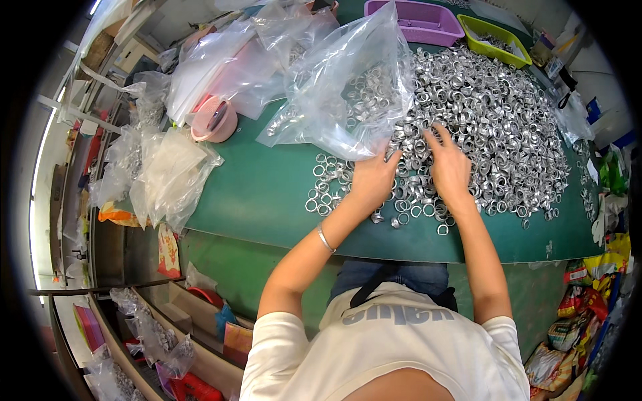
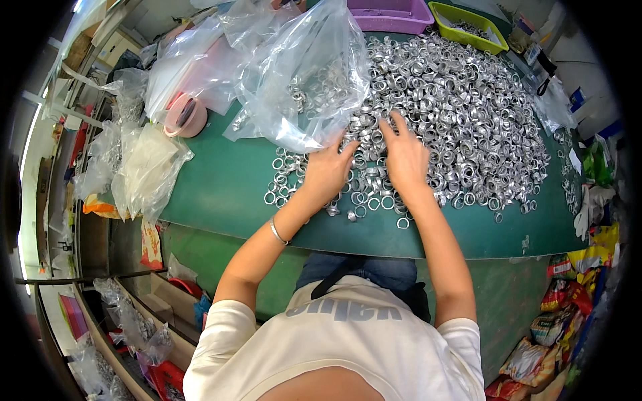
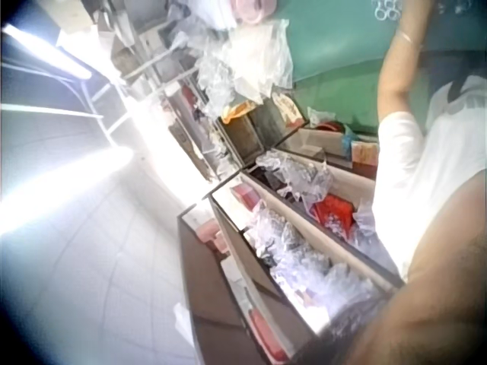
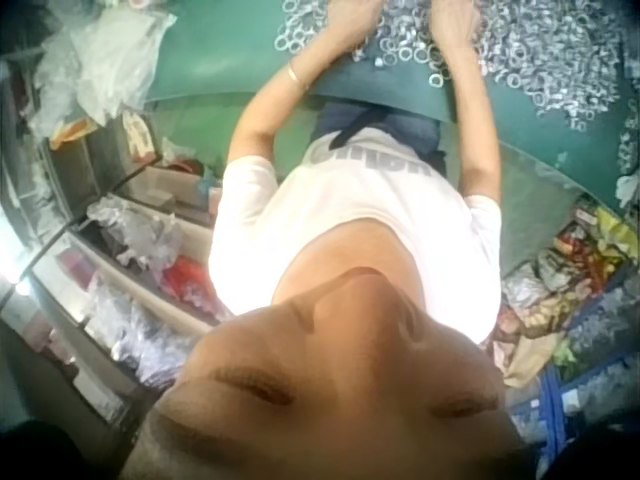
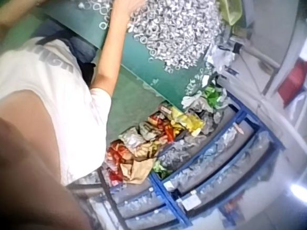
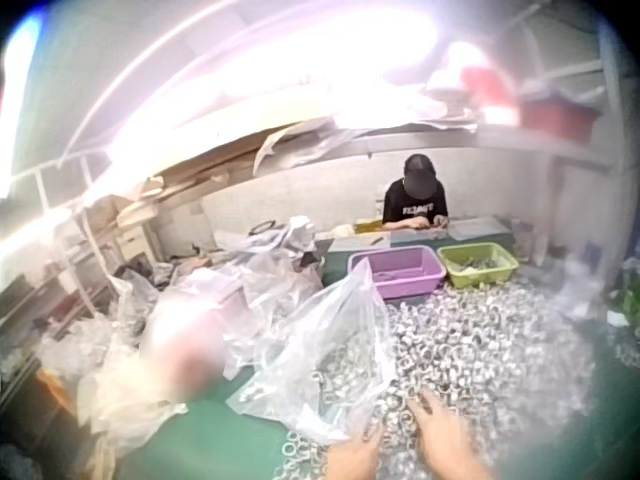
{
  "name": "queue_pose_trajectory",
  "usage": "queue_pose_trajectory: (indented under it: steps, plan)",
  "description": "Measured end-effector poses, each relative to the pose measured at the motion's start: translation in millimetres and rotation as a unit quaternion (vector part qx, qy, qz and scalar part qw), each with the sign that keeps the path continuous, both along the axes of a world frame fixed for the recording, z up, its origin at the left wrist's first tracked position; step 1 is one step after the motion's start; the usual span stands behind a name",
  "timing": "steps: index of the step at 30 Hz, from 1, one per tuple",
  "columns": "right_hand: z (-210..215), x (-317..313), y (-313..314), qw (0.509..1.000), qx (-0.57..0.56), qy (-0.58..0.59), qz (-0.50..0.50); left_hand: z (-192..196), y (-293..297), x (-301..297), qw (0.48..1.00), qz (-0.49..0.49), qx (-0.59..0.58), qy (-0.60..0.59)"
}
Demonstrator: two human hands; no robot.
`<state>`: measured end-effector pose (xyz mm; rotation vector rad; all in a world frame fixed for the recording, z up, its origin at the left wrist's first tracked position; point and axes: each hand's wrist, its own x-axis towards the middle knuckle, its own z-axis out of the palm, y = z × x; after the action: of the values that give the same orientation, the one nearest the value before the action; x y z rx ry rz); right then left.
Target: The person sorts metal rings on a desk, picking them up from a pile and placing them into a plastic bag by hand.
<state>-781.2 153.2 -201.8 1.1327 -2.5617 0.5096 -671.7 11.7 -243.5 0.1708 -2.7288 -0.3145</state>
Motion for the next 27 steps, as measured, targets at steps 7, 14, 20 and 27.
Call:
queue_pose_trajectory:
  steps: [7,14,20,27]
  plan:
    - [-14,38,25,0.994,0.092,-0.024,0.049,1,-17,27,0.997,0.075,-0.012,-0.014]
    - [-15,40,47,0.982,-0.08,-0.113,0.129,10,12,2,0.995,-0.005,0.048,0.086]
    - [-2,-15,31,0.987,-0.151,-0.006,0.059,26,18,-35,1.0,-0.005,-0.003,-0.027]
    - [-3,13,21,0.995,0.053,-0.046,0.074,9,10,-24,0.981,-0.013,0.105,0.162]
